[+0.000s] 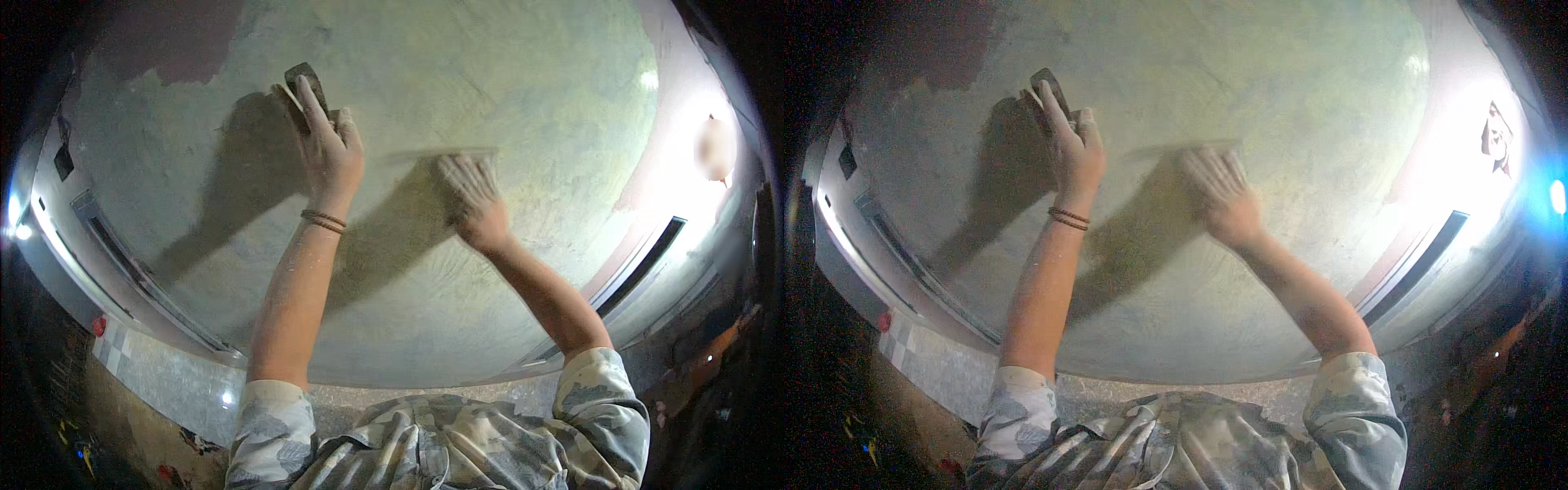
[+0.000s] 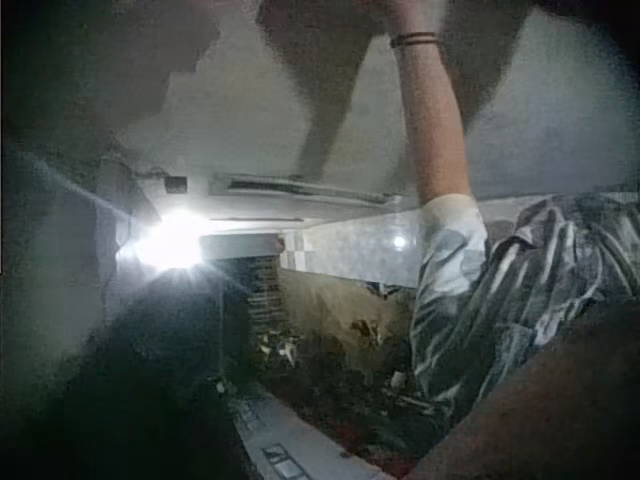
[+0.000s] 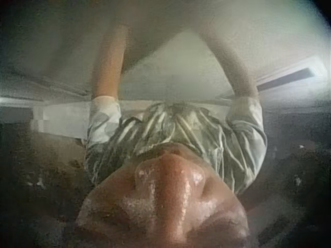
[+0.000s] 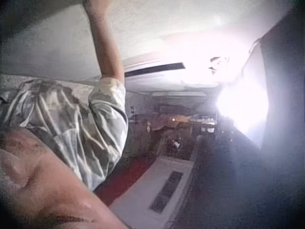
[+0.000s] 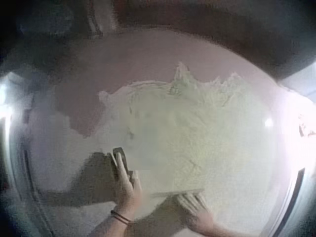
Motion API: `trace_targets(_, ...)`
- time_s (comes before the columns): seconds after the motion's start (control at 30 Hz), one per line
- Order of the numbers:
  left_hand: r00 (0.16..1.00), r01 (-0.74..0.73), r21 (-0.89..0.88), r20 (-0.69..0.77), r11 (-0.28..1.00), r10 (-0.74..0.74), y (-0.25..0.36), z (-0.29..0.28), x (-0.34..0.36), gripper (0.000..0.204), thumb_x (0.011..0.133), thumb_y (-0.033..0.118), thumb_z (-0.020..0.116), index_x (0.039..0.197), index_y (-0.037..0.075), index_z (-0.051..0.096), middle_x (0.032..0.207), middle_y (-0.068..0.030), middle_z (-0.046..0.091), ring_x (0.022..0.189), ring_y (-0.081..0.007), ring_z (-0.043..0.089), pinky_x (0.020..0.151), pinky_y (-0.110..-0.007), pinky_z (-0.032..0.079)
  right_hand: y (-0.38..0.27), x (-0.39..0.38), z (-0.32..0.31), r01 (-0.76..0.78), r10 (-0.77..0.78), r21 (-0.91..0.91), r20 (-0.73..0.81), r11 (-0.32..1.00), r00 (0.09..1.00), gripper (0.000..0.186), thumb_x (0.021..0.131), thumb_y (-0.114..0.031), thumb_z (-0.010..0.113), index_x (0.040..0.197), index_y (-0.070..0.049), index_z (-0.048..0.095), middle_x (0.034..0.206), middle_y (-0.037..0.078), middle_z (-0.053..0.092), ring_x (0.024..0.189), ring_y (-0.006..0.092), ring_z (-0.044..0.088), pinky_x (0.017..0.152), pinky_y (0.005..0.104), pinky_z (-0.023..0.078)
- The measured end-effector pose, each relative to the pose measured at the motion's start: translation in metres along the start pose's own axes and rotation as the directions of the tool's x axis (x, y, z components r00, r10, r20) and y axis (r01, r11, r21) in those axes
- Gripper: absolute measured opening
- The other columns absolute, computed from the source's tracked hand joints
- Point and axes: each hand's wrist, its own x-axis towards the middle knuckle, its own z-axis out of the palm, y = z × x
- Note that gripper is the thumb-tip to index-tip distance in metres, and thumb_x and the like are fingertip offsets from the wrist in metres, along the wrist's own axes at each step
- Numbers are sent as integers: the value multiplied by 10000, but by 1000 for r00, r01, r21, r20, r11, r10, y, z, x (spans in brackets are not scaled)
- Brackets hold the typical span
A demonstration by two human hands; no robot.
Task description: The person applies plaster to a wall using a trowel and a hawk, smoothing the surface in broad strokes. The person repeatedly transfers plaster from the hawk to the trowel and spreads it evenly across the wall.
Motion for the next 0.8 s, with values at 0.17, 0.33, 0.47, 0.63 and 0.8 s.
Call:
trace_targets(0.17,996,18,88,88,996,-26,1,1,3,727,1056,236,478,1627,31,77,1643,-280,233,1525,-442,224,1241,-515,228,65,-47,6,-66,75,-200,38,978,996,372,845,-193,644,1193,-81,712,1620,79,402,1545,293,273,1286,519,178)
trace_targets(0.33,988,-40,87,153,995,26,-2,4,6,693,1081,265,395,1621,-4,53,1662,-313,83,1553,-468,17,1268,-558,85,93,-11,-37,-500,381,-181,-449,847,808,711,796,1,631,1487,-121,515,1567,154,457,1487,334,375,1265,559,206)
trace_targets(0.47,982,-67,109,186,992,45,5,2,3,687,1086,271,385,1621,-2,52,1652,-318,128,1549,-454,98,1266,-543,130,-25,-48,11,-340,328,-35,-191,940,925,619,844,-105,650,1455,-169,579,1524,83,524,1484,329,392,1247,633,189)
trace_targets(0.63,981,-77,98,185,992,58,9,2,2,677,1090,271,369,1617,-10,49,1638,-320,178,1541,-432,164,1259,-522,190,6,-100,31,-256,256,-316,-45,913,966,595,868,-231,700,1447,-174,572,1467,102,567,1453,331,434,1260,568,207)
trace_targets(0.8,983,-106,183,168,977,75,10,5,1,679,1082,250,381,1608,-36,60,1634,-323,191,1536,-432,188,1256,-506,219,70,-77,-2,-743,553,-123,-591,658,588,571,856,-89,668,1420,-63,580,1492,181,539,1404,403,481,1231,564,259)
